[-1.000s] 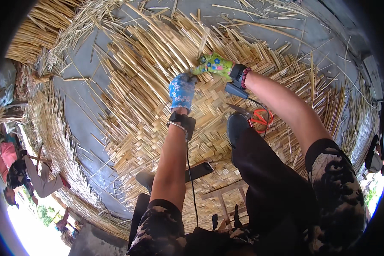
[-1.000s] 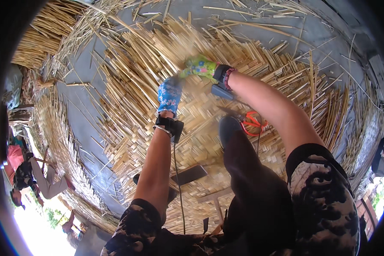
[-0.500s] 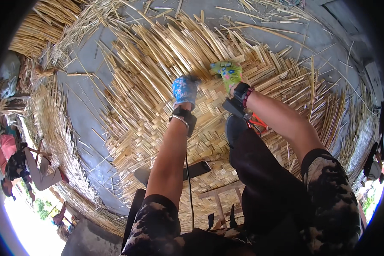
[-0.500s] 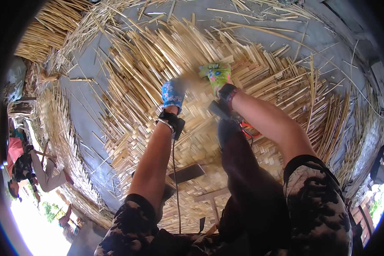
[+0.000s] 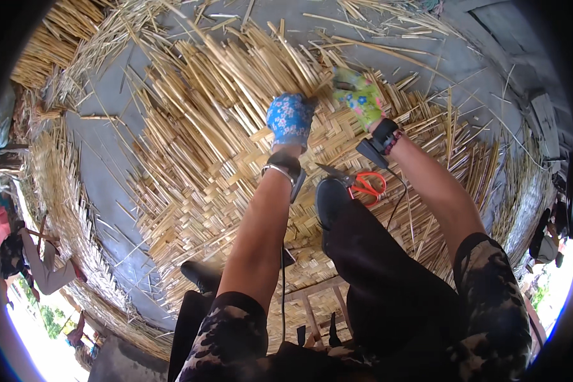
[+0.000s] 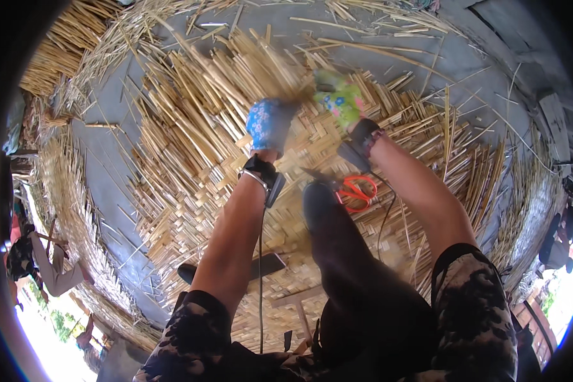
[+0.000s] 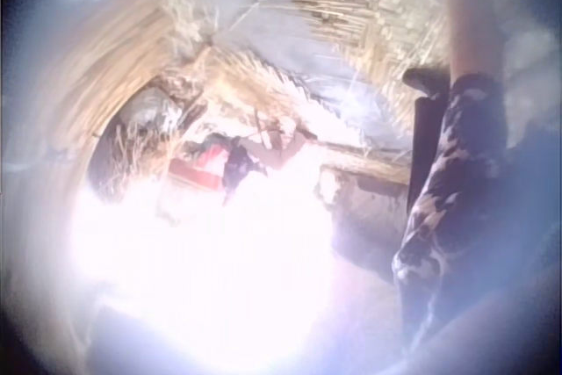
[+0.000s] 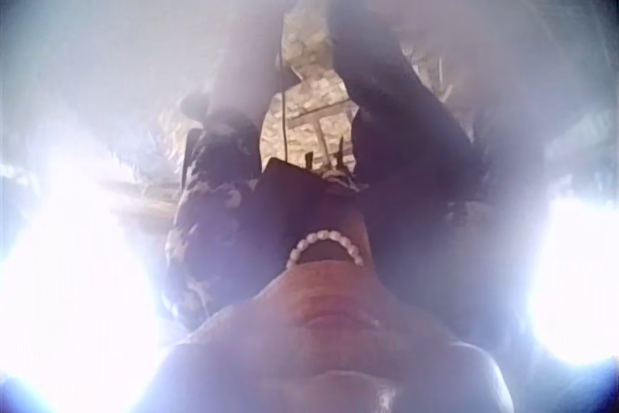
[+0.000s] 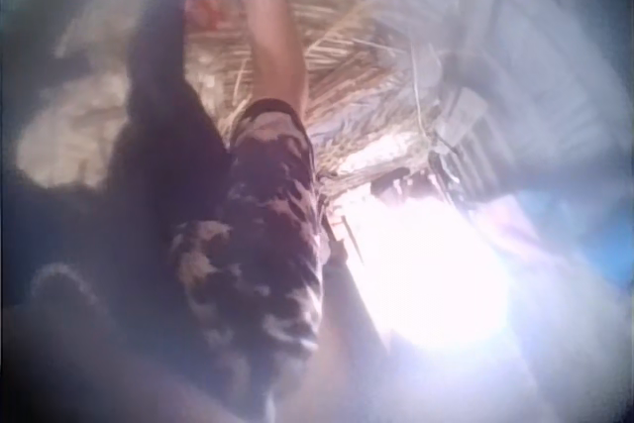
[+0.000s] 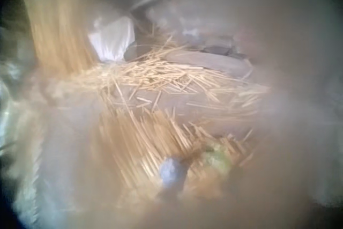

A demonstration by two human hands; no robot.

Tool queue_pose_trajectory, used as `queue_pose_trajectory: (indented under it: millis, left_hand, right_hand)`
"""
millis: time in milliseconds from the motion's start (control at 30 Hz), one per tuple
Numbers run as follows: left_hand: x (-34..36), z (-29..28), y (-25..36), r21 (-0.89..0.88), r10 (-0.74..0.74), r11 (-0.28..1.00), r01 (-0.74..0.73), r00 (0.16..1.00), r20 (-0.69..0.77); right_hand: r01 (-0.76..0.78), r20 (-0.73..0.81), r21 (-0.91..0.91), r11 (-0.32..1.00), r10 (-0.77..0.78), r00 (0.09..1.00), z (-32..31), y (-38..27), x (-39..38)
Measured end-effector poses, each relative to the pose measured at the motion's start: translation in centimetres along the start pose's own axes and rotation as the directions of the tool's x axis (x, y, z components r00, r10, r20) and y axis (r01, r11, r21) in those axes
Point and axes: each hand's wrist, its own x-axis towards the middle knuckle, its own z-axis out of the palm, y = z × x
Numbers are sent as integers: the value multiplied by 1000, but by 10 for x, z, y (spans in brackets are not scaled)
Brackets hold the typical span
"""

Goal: Weaving and trimming bamboo strips to create a circular mat.

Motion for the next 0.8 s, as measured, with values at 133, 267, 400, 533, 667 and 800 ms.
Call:
queue_pose_trajectory:
  millis: [133, 267, 400, 533, 667, 800]
  left_hand:
    - [-1, 2, 6, -6, -109, 994, 109, 986, -125]
    - [0, -18, 11, -42, -203, 979, 199, 969, -141]
    - [12, -11, 9, -51, -325, 945, 324, 945, -23]
    - [13, -5, -10, -8, -66, 998, 67, 992, 103]
    - [0, 3, -20, -119, 210, 972, -201, 975, 71]
    - [-23, 9, 6, 25, 132, 991, -134, 989, 65]
  right_hand:
    - [118, 126, -820, 560, -25, 992, 7, 20, 42]
    - [257, 259, -963, 76, 15, 966, 38, 5, 28]
    - [140, 108, -945, 295, -123, 987, 41, 5, 13]
    - [302, 305, -952, -42, -101, 947, 76, -18, -14]
    - [416, 400, -820, 394, -126, 908, 77, -21, -7]
    - [120, 150, -925, 361, 55, 987, 25, -6, 22]
